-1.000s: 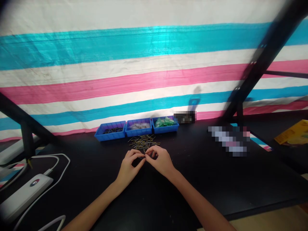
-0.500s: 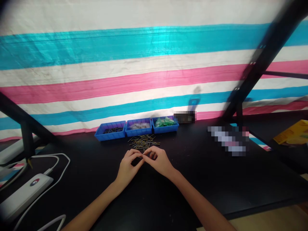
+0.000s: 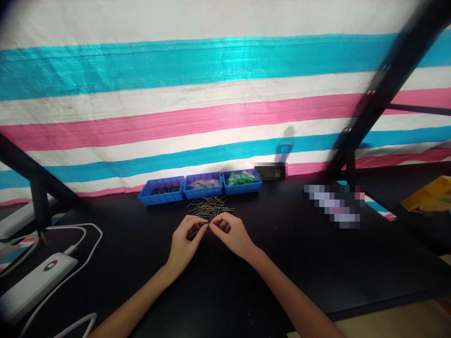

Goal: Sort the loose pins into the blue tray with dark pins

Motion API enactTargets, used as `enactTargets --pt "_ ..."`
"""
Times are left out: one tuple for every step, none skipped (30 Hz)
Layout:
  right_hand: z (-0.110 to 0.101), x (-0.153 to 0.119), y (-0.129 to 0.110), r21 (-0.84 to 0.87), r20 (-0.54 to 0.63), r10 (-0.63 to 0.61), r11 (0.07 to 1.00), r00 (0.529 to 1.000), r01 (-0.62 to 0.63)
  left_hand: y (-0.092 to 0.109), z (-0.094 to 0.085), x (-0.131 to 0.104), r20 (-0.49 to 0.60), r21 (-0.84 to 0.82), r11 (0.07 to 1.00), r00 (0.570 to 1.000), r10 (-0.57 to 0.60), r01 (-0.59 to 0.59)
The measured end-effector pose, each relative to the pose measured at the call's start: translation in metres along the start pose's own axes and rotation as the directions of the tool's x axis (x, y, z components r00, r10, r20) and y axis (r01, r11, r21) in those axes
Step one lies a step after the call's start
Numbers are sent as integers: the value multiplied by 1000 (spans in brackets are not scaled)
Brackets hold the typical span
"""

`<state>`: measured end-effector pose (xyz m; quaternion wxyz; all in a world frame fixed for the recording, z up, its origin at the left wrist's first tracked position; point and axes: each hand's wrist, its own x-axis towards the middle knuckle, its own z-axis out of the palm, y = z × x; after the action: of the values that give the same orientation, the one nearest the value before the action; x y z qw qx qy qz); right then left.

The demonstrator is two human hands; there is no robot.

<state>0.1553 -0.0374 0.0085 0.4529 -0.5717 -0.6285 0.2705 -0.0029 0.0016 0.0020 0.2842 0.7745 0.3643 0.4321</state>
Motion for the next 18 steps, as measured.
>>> enactTargets --pt "1 0 1 -7 16 -9 1000 1000 10 0 0 0 -2 -10 1000 1000 0 0" --pt "2 -1 2 -14 34 -20 1000 999 21 1 -1 1 -1 -18 1000 1000 0 0" --pt "4 -2 3 -22 52 -33 999 998 34 1 -1 1 3 -24 1000 1000 -1 1" --pt "5 -2 5 -32 71 -44 998 996 47 1 -1 1 10 -28 1000 1000 -2 2" --pt "6 -3 6 -43 92 -55 997 994 59 1 0 0 18 -30 1000 1000 -2 3" --pt "8 -3 7 -54 110 -64 996 992 70 0 0 0 25 -32 999 1000 -1 2" --pt "9 -4 8 -63 125 -71 995 990 79 0 1 0 33 -34 999 999 2 -1" --pt "9 -4 8 -69 135 -77 994 988 87 0 1 0 39 -34 999 999 4 -3" --pt "9 -4 8 -73 139 -81 993 987 92 -1 2 0 40 -33 999 999 3 -2" --pt "9 -4 8 -71 136 -84 993 987 94 -1 2 0 38 -31 1000 999 -1 2" --pt "9 -4 7 -67 129 -86 993 988 95 -2 2 0 33 -31 999 999 -7 8" --pt "8 -4 6 -61 117 -87 994 989 94 -2 1 0 23 -33 999 1000 -14 15" --pt "8 -4 5 -56 105 -87 994 991 93 -2 1 1 11 -36 999 1000 -21 21" --pt "7 -3 4 -51 91 -88 994 992 93 -2 0 1 1 -41 999 1000 -26 26" --pt "6 -3 3 -47 78 -91 994 993 95 -2 0 2 -8 -47 999 1000 -29 28" --pt "5 -3 1 -41 63 -96 994 993 99 -2 -1 2 -14 -52 998 999 -30 29" --pt "3 -2 1 -34 44 -100 994 994 101 -2 -2 2 -19 -56 998 999 -30 29" --pt "2 -2 0 -25 23 -102 994 994 103 -2 -2 3 -22 -59 998 999 -32 30"
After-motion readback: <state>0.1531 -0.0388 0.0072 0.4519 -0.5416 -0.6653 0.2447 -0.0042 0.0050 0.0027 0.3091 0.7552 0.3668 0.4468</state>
